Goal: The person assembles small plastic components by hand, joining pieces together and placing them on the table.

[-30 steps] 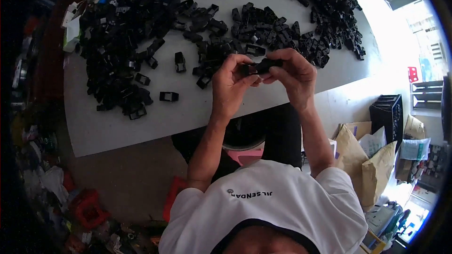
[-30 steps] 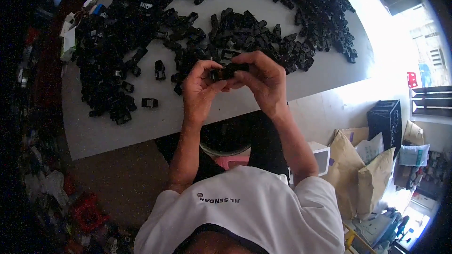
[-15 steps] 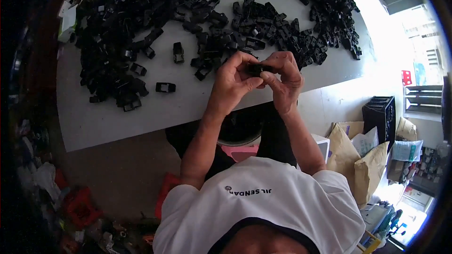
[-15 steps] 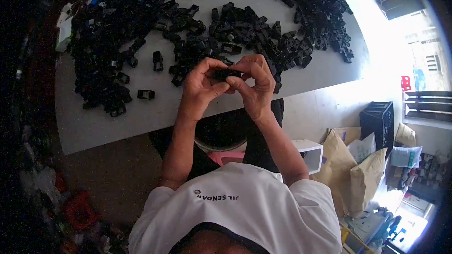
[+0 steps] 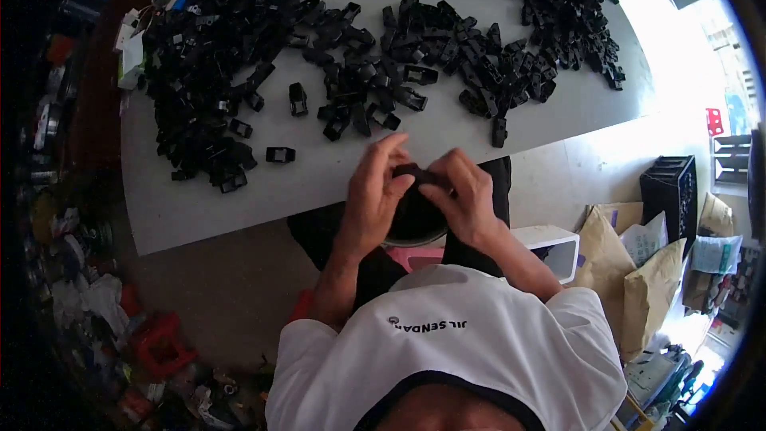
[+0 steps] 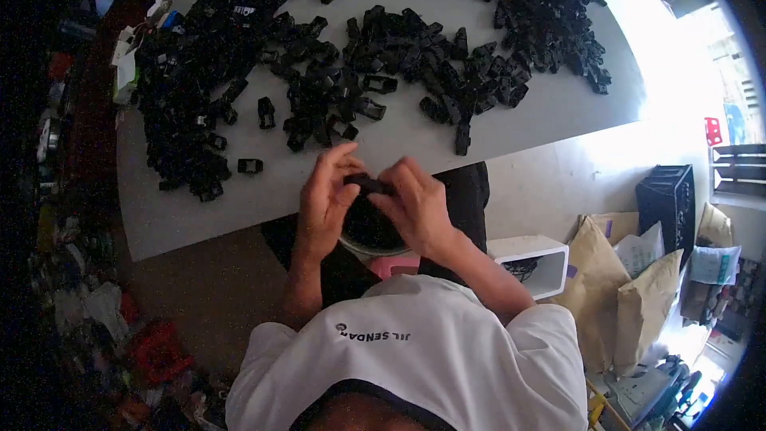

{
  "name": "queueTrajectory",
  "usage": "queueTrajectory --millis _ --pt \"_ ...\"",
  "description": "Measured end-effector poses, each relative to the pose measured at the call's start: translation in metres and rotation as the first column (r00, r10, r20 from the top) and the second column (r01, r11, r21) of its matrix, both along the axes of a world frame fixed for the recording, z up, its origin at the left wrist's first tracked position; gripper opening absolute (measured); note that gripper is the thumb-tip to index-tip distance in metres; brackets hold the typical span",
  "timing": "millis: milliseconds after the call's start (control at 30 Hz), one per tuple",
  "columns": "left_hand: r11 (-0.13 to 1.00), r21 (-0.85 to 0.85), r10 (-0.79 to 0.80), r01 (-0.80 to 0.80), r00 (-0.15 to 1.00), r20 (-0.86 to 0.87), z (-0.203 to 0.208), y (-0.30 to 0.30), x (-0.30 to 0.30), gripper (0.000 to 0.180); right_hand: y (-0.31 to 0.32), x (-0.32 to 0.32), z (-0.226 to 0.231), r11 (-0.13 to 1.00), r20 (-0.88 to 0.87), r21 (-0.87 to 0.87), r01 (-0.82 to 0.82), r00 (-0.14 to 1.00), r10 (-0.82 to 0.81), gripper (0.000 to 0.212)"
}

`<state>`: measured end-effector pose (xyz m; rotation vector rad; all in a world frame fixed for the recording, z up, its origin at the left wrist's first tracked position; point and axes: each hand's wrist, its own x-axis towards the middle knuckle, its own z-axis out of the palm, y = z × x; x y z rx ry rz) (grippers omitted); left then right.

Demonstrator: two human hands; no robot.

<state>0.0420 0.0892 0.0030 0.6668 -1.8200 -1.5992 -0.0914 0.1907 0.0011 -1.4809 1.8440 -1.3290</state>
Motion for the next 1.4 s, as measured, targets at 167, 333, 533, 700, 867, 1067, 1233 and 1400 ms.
queueTrajectory --millis 167,333,533,700,867,1067,1233,1400 --pt "0.755 -0.655 0.282 -0.022 0.913 0.294 0.008 -0.023 -0.011 0.044 0.021 0.016 -0.057 0.990 -0.353 0.026 -0.137 0.926 0.138 0.024" --pt "0.573 -0.811 0.450 0.118 0.782 0.432 -0.012 -0.039 -0.019 0.040 0.019 0.007 -0.032 0.995 -0.369 -0.073 -0.069 0.929 0.038 0.023" --pt "0.552 -0.823 0.435 0.137 0.794 0.424 -0.010 -0.038 -0.026 0.030 -0.021 -0.055 0.002 0.910 -0.546 -0.044 0.412 0.753 -0.367 0.026" --pt "0.666 -0.745 0.346 -0.034 0.900 0.267 -0.004 -0.037 -0.031 0.036 -0.041 -0.068 -0.009 0.887 -0.717 0.108 0.449 0.654 -0.243 0.021" --pt "0.993 0.085 0.080 -0.077 0.996 -0.031 0.021 -0.038 -0.042 0.033 -0.047 -0.062 -0.004 0.946 -0.694 0.048 0.321 0.692 -0.200 0.018" --pt "0.959 0.282 0.017 0.011 0.995 -0.095 0.034 -0.061 -0.070 0.019 -0.044 -0.068 0.002 0.969 -0.641 0.133 0.207 0.764 -0.076 0.026" --pt "0.978 0.192 0.086 -0.079 0.996 -0.029 0.013 -0.065 -0.062 0.012 -0.041 -0.056 0.006 0.970 -0.640 0.150 0.193 0.767 -0.054 0.026" --pt "0.921 0.383 -0.024 0.069 0.992 -0.122 0.006 -0.061 -0.050 0.015 -0.040 -0.060 -0.005 0.969 -0.439 -0.126 0.211 0.864 -0.246 0.033"
